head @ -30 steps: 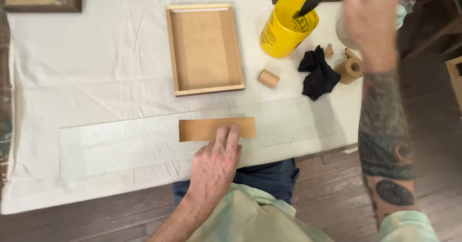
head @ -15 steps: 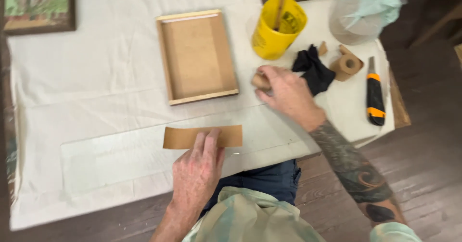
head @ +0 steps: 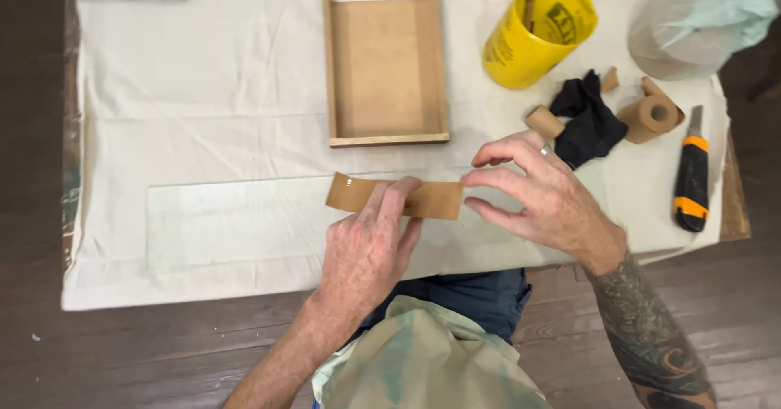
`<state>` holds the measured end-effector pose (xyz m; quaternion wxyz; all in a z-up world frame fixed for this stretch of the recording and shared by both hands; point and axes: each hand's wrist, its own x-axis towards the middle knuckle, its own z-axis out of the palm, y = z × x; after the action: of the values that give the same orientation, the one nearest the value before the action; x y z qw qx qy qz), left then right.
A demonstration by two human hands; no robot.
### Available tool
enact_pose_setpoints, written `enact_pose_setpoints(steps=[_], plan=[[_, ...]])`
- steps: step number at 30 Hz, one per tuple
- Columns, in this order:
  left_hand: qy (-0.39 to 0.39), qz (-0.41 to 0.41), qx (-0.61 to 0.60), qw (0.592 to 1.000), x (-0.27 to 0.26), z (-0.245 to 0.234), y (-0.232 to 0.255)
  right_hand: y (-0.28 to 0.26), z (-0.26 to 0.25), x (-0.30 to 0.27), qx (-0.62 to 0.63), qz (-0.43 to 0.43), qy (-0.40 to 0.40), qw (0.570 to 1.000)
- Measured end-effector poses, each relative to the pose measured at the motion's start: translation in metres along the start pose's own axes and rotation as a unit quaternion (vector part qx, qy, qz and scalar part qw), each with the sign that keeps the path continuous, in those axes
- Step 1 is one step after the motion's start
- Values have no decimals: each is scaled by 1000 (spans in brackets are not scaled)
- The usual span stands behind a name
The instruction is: Finishing a small wooden box by wiping it and attaching a decorative strip
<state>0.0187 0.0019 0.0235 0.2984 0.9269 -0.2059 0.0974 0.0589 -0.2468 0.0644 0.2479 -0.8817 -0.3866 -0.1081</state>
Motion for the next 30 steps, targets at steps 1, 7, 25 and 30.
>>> enact_pose_setpoints(steps=[1, 7, 25, 30], plan=[[-8, -4, -27, 1000, -1, -1, -1, -5, 1, 3, -18, -15, -8, 1000], [-43, -61, -139, 987, -1, -23, -3, -16, -7, 43, -55, -133, -38, 989], [-2, -88, -373, 924, -19, -46, -89, -41, -26, 96, 21, -53, -18, 998], [26, -76, -427, 901, -3, -37, -102, -29, -22, 83, 69, 39, 3, 997]])
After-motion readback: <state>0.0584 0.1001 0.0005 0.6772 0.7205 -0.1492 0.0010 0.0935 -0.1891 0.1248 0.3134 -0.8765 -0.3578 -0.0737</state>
